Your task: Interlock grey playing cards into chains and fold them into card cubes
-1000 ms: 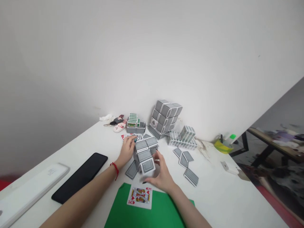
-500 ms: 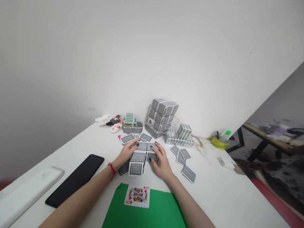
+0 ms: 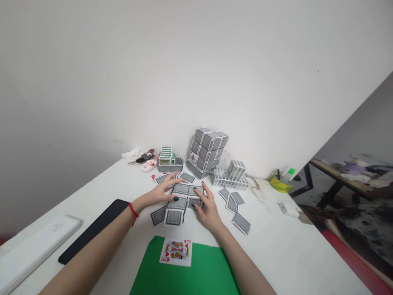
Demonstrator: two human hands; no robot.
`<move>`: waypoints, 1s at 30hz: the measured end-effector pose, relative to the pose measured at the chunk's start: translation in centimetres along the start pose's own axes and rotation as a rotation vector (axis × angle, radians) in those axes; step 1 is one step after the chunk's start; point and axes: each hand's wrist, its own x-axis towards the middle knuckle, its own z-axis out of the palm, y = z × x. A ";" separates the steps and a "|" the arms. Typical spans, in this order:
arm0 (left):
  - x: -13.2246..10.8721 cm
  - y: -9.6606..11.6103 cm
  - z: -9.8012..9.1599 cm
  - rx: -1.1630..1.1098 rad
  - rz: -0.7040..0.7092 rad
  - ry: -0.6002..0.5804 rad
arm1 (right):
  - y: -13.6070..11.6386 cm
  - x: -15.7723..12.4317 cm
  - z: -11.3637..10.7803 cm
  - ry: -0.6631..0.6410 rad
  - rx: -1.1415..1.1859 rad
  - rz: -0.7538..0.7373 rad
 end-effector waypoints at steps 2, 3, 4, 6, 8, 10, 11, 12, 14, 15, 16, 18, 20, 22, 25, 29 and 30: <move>0.0 0.8 -0.1 0.085 -0.032 -0.093 | 0.2 0.0 0.1 0.028 0.097 0.054; 0.1 0.9 0.1 0.108 -0.062 -0.090 | 0.2 0.0 0.1 0.041 0.154 0.080; 0.3 0.9 0.6 0.111 -0.105 -0.049 | 0.2 0.0 0.2 0.046 0.213 0.100; 0.8 0.2 1.9 0.044 -0.183 0.087 | 0.2 -0.1 0.4 0.031 0.334 0.124; 1.3 -0.8 3.2 -0.089 -0.258 0.222 | 0.1 -0.1 0.7 0.030 0.441 0.147; 1.6 -1.7 4.3 -0.266 -0.323 0.299 | 0.0 0.0 1.1 0.078 0.465 0.202; 1.7 -2.1 4.7 -0.333 -0.340 0.350 | -0.1 0.2 1.2 0.117 0.440 0.238; 1.7 -2.3 4.9 -0.389 -0.352 0.381 | -0.2 0.4 1.4 0.157 0.402 0.275; 1.7 -2.5 5.1 -0.469 -0.363 0.409 | -0.4 0.8 1.7 0.208 0.334 0.336; 1.7 -2.4 5.1 -0.502 -0.368 0.402 | -0.5 1.1 1.8 0.218 0.317 0.360; 1.7 -2.3 5.1 -0.534 -0.375 0.391 | -0.6 1.3 1.9 0.224 0.310 0.385; 1.7 -2.0 5.1 -0.590 -0.386 0.388 | -0.6 1.6 2.0 0.235 0.310 0.444; 1.9 -1.9 5.1 -0.625 -0.388 0.393 | -0.5 1.8 2.2 0.254 0.342 0.490; 2.1 -1.9 5.1 -0.632 -0.383 0.392 | -0.2 1.9 2.3 0.265 0.404 0.500; 2.3 -2.1 5.0 -0.614 -0.391 0.382 | 0.1 2.0 2.4 0.252 0.478 0.480; 2.3 -2.4 4.9 -0.617 -0.403 0.346 | 0.5 2.0 2.3 0.185 0.471 0.497; 2.4 -2.5 4.9 -0.610 -0.398 0.346 | 0.5 2.0 2.2 0.177 0.463 0.505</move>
